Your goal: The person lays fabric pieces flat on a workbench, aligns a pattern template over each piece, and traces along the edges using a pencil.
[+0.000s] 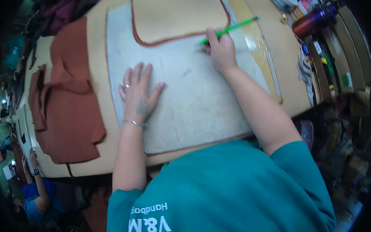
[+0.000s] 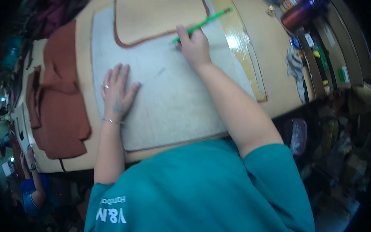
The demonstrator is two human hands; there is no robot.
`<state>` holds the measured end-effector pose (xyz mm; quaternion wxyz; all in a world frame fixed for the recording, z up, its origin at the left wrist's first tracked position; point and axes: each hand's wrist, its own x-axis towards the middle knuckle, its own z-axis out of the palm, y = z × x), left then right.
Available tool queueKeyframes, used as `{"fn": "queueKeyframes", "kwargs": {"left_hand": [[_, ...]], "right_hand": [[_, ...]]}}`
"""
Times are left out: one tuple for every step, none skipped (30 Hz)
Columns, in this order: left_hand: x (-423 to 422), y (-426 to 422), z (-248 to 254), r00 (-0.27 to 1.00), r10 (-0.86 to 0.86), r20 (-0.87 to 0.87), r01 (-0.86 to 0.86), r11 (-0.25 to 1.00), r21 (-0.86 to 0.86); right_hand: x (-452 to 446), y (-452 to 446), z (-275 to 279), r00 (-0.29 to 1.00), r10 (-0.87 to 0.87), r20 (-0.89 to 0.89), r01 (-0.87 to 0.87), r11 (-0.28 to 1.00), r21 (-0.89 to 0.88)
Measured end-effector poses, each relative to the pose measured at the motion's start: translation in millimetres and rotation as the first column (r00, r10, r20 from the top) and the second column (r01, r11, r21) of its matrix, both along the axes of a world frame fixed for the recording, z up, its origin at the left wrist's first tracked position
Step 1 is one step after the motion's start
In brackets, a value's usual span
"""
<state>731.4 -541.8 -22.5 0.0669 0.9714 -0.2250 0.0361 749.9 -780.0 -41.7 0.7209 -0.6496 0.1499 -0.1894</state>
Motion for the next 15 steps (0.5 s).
{"fn": "queueKeyframes", "kwargs": {"left_hand": [[12.1,0.3,5.2,1.0,0.012,-0.019,-0.013,0.996,-0.087],[24.1,-1.9,10.7,0.999,0.019,-0.037,-0.026,0.985,-0.172],[37.8,-2.6,15.6,0.998,0.022,-0.058,-0.037,0.966,-0.258],[56.7,-4.0,19.5,0.999,0.02,-0.031,-0.028,0.959,-0.281],[80.3,-7.0,22.3,1.0,0.016,-0.01,-0.018,0.952,-0.304],[104.6,-9.5,22.8,1.0,0.009,0.004,-0.007,0.944,-0.329],[131.8,-12.0,20.6,0.999,0.012,0.034,-0.001,0.95,-0.312],[160.8,-15.3,15.6,0.998,0.014,0.059,0.004,0.955,-0.298],[185.7,-17.9,9.8,0.997,0.017,0.078,0.006,0.958,-0.285],[208.1,-19.9,2.8,0.997,0.044,0.07,-0.024,0.961,-0.276],[228.6,-22.3,-6.2,0.996,0.071,0.057,-0.053,0.962,-0.269],[243.6,-24.9,-11.1,0.994,0.099,0.045,-0.083,0.961,-0.264],[244.7,-28.4,-12.0,0.987,0.14,0.073,-0.117,0.957,-0.266],[237.0,-31.7,-17.8,0.978,0.185,0.098,-0.153,0.951,-0.27],[232.3,-33.9,-19.0,0.965,0.23,0.128,-0.188,0.943,-0.274]], "right_hand": [[-0.4,0.6,0.9,1.0,0.023,0.002,-0.023,0.999,-0.044],[-2.7,0.1,-0.4,0.999,0.047,0.005,-0.046,0.995,-0.088],[-3.8,0.4,-4.3,0.997,0.068,0.019,-0.065,0.988,-0.137],[-4.7,0.4,-8.7,0.996,0.089,0.028,-0.082,0.979,-0.189],[-5.3,1.0,-11.7,0.997,0.068,0.046,-0.059,0.981,-0.185],[-6.4,2.0,-13.1,0.997,0.045,0.058,-0.034,0.983,-0.183],[-7.5,3.5,-11.2,0.997,0.038,0.06,-0.028,0.987,-0.16],[-8.9,4.1,-9.8,0.998,0.03,0.057,-0.022,0.99,-0.141],[-9.8,4.7,-8.3,0.998,0.03,0.06,-0.022,0.99,-0.14],[-9.6,5.4,-6.8,0.998,0.03,0.061,-0.021,0.99,-0.14],[-10.7,5.5,-5.7,0.998,0.028,0.058,-0.02,0.99,-0.142],[-13.3,4.9,-5.2,0.998,0.042,0.039,-0.035,0.986,-0.162],[-15.3,4.2,-5.1,0.998,0.056,0.021,-0.051,0.982,-0.182],[-9.3,3.6,-3.1,0.997,0.072,0.001,-0.07,0.977,-0.204],[5.0,4.0,6.7,0.989,0.126,-0.071,-0.135,0.981,-0.137]]}}
